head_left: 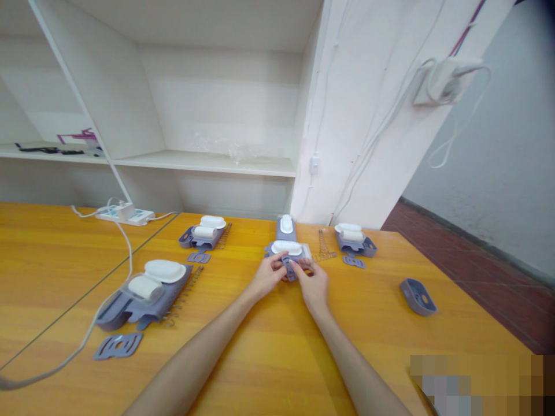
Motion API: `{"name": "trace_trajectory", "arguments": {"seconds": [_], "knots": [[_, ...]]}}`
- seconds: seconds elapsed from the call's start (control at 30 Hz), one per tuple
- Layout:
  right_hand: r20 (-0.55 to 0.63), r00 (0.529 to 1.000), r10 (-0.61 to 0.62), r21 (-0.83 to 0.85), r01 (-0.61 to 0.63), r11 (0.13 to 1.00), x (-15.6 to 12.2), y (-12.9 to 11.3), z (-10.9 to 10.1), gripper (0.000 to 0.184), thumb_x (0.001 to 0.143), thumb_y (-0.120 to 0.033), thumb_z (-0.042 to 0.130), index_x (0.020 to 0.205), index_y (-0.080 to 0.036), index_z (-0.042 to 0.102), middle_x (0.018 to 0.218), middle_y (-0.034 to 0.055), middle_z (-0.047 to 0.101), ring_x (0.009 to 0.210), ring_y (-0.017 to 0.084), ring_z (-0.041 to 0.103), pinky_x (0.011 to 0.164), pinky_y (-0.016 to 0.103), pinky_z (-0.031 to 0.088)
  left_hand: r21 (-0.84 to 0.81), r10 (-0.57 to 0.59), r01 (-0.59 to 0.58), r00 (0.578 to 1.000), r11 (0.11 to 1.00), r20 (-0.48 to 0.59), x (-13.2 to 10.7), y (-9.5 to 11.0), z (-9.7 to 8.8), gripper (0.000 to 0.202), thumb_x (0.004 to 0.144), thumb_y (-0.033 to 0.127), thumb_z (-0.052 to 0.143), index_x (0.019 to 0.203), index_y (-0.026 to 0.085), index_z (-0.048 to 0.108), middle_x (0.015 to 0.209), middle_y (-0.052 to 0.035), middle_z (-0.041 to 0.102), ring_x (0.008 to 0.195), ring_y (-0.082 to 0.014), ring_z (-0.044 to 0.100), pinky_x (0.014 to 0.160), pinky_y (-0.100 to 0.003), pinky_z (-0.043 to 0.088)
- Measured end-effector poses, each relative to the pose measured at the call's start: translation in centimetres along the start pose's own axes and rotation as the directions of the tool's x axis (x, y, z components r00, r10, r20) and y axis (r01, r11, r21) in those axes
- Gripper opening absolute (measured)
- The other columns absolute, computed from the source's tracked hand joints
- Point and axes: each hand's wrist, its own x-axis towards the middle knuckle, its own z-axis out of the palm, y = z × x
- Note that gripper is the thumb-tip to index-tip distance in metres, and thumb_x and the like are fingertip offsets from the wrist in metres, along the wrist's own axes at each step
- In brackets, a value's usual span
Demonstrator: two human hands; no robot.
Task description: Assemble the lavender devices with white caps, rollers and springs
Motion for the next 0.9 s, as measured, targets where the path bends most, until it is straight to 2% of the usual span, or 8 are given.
{"name": "trace_trajectory", "arguments": {"seconds": [0.13,0.23,0.33,0.53,0.67,0.9], "knots": [[0.042,0.999,-0.018,-0.012,0.018,1.000,0.0,-0.2,-0.2,0.037,0.069,-0.048,0.065,0.084,-0.015,0.069,0.083,0.0079,0.071,0.075,0.022,0.064,0.069,0.032,0.048,-0.023,-0.011,0.011,1.000,1.000,-0.012,0.1,0.2,-0.1,0.069,0.066,0.039,0.072,0.122,0.008,0.047,0.084,-0.0110,0.069,0.064,-0.0156,0.064,0.059,-0.026,0.051],[0.125,0.991,-0.043,0.090,0.032,0.995,0.1,-0.5,-0.7,0.038,0.080,-0.048,0.054,0.087,-0.014,0.069,0.085,0.0080,0.071,0.077,0.021,0.063,0.074,0.032,0.047,-0.076,-0.037,0.036,0.999,0.996,-0.010,-0.1,0.6,-0.4,0.067,0.063,0.038,0.074,0.117,0.010,0.047,0.085,-0.0111,0.068,0.062,-0.0167,0.065,0.054,-0.025,0.051],[0.149,0.989,-0.012,0.175,-0.015,0.984,0.4,-0.5,-1.2,0.041,0.083,-0.048,0.047,0.088,-0.014,0.070,0.082,0.0073,0.071,0.079,0.022,0.063,0.076,0.032,0.047,-0.153,-0.064,0.066,0.998,0.986,0.018,-0.3,0.9,-0.8,0.065,0.062,0.036,0.076,0.116,0.012,0.047,0.088,-0.0117,0.068,0.065,-0.0180,0.066,0.053,-0.025,0.051],[0.303,0.945,0.126,0.254,-0.207,0.945,0.9,-0.3,-1.3,0.028,0.063,-0.038,0.069,0.082,-0.018,0.070,0.074,0.0045,0.071,0.070,0.021,0.064,0.064,0.031,0.049,-0.211,-0.120,0.146,0.984,0.966,0.133,-0.5,0.8,-1.6,0.059,0.065,0.029,0.074,0.115,0.011,0.050,0.087,-0.0120,0.068,0.067,-0.0184,0.066,0.053,-0.025,0.051],[0.377,0.910,0.171,0.263,-0.283,0.922,1.1,-0.2,-1.2,0.029,0.061,-0.035,0.071,0.084,-0.017,0.069,0.078,0.0058,0.071,0.067,0.019,0.064,0.065,0.031,0.049,-0.214,-0.147,0.176,0.978,0.961,0.145,-0.6,1.3,-1.8,0.058,0.064,0.025,0.074,0.115,0.010,0.051,0.082,-0.0103,0.068,0.066,-0.0180,0.066,0.053,-0.025,0.052],[0.437,0.876,0.204,0.258,-0.339,0.905,1.3,-0.2,-1.5,0.032,0.061,-0.037,0.072,0.084,-0.016,0.065,0.073,0.0047,0.070,0.061,0.017,0.062,0.059,0.028,0.047,-0.199,-0.167,0.199,0.971,0.960,0.169,-0.7,1.8,-1.8,0.058,0.063,0.022,0.074,0.115,0.009,0.051,0.079,-0.0099,0.068,0.065,-0.0181,0.066,0.052,-0.025,0.051]]}}
